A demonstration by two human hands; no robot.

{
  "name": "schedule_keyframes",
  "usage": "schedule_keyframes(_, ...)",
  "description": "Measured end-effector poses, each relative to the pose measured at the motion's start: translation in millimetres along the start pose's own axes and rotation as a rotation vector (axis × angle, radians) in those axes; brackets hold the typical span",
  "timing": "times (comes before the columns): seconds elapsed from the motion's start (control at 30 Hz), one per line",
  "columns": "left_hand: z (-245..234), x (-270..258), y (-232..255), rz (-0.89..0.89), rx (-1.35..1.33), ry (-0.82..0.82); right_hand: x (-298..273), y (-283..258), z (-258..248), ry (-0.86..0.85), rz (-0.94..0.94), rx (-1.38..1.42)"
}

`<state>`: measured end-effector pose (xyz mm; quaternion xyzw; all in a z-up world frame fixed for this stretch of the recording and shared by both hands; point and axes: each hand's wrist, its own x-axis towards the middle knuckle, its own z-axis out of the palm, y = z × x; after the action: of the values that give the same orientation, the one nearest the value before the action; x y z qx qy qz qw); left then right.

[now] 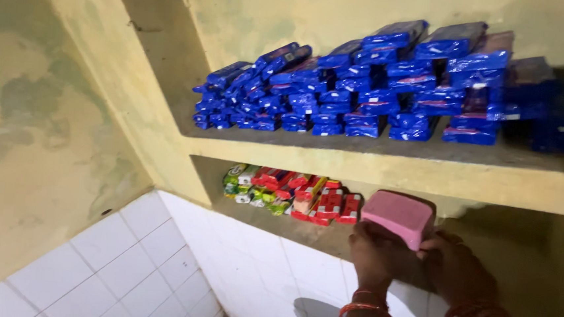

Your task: The person washes a soap case and a mug in a tub of water, places them onto a shelf, and carries a bucket to another room, setting it on the floor.

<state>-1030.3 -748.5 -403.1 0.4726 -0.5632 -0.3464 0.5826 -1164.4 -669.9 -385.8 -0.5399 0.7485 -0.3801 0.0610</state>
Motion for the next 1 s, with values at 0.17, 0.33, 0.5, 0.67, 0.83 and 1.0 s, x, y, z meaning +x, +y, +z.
schedule_keyframes(0.17, -13, -4, 17, 0.112, -0.010, -0.226, -1, -15, -14, -0.188, 0.137, -0.141)
schedule_keyframes(0.33, -24, -12, 25, 0.160, 0.112, -0.223, 0, -8, -6, -0.199, 0.109, -0.163)
schedule_keyframes(0.5, -62, -28, 52, 0.050, 0.090, -0.205, 7, 33, 19, -0.165, -0.009, -0.135)
schedule_keyframes(0.67, -120, -40, 76, 0.072, 0.118, -0.053, 31, 107, 54, 0.262, -0.460, -0.388)
schedule_keyframes(0.83, -174, -51, 102, 0.042, 0.167, 0.073, 23, 84, 62, 0.409, -0.339, 0.181)
schedule_keyframes(1.0, -230, -72, 159, 0.032, 0.081, 0.171, -57, -72, 62, 0.222, 0.020, 0.730)
